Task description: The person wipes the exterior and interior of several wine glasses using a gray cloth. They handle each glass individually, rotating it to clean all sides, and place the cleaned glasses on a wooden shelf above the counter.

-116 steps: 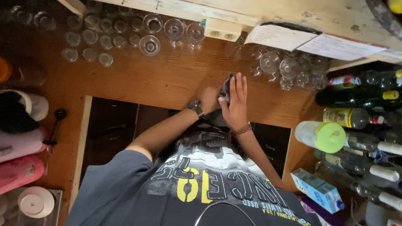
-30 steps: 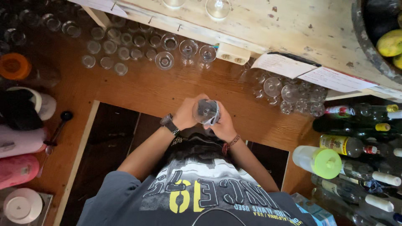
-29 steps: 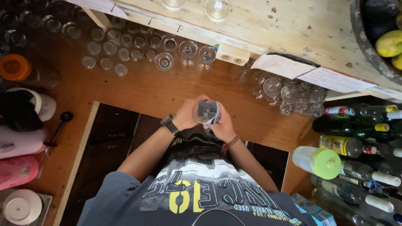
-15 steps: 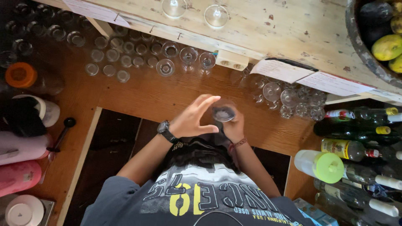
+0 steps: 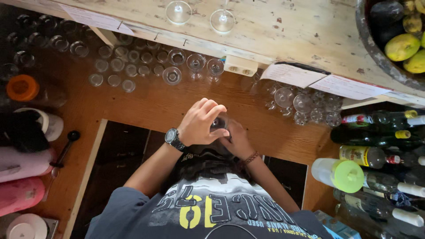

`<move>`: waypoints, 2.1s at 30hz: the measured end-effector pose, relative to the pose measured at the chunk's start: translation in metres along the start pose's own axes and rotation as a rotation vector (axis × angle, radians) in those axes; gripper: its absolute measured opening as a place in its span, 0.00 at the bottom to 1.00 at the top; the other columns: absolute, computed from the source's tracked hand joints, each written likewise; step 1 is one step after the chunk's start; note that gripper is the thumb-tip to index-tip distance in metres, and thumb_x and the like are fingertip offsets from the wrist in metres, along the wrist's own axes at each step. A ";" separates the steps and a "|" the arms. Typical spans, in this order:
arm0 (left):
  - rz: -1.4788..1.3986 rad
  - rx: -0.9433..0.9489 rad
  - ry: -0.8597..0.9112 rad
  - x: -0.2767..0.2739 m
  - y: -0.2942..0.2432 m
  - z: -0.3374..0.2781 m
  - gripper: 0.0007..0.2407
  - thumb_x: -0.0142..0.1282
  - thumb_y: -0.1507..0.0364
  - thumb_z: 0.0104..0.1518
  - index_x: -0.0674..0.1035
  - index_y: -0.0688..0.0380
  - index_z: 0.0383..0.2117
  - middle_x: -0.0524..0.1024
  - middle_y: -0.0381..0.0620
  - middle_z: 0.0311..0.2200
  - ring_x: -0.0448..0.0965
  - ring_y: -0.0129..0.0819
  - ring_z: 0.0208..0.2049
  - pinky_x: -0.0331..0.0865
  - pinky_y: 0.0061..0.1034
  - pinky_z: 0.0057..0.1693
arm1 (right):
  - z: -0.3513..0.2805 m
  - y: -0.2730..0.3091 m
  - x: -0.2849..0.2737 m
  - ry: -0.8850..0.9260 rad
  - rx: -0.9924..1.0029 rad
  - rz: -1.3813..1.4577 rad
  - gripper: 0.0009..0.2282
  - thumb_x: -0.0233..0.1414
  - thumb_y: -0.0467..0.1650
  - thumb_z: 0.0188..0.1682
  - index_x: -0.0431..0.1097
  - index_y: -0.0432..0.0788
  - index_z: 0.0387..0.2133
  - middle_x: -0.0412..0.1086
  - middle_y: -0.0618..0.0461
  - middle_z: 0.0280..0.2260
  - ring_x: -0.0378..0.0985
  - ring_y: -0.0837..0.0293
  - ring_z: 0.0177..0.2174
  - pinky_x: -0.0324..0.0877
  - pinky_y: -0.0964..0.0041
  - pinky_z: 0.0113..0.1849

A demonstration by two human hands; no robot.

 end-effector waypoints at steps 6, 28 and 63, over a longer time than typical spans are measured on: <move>-0.128 0.027 0.043 -0.012 -0.001 0.001 0.23 0.69 0.57 0.50 0.75 0.58 0.46 0.72 0.48 0.39 0.70 0.47 0.40 0.68 0.38 0.50 | -0.011 -0.037 0.003 0.118 0.046 0.297 0.21 0.56 0.31 0.49 0.65 0.37 0.56 0.72 0.43 0.50 0.74 0.47 0.50 0.68 0.54 0.53; -0.559 -0.501 -0.365 0.037 0.084 -0.069 0.14 0.53 0.63 0.68 0.71 0.60 0.50 0.68 0.37 0.33 0.65 0.21 0.33 0.64 0.19 0.41 | -0.041 -0.079 0.019 0.000 0.350 1.983 0.32 0.39 0.47 0.59 0.61 0.26 0.59 0.68 0.25 0.51 0.79 0.33 0.41 0.77 0.47 0.40; -0.057 -0.389 -0.413 0.052 0.049 -0.048 0.13 0.57 0.72 0.63 0.70 0.63 0.49 0.70 0.53 0.36 0.69 0.47 0.38 0.64 0.38 0.47 | -0.046 -0.119 -0.012 -0.430 0.418 1.160 0.17 0.47 0.38 0.58 0.67 0.36 0.51 0.74 0.48 0.47 0.78 0.54 0.46 0.72 0.58 0.50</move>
Point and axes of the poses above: each hand's wrist, its own z-axis towards the middle knuckle, its own x-axis out of the palm, y = z × x, the point moved 6 cm from there along z, towards the middle knuckle
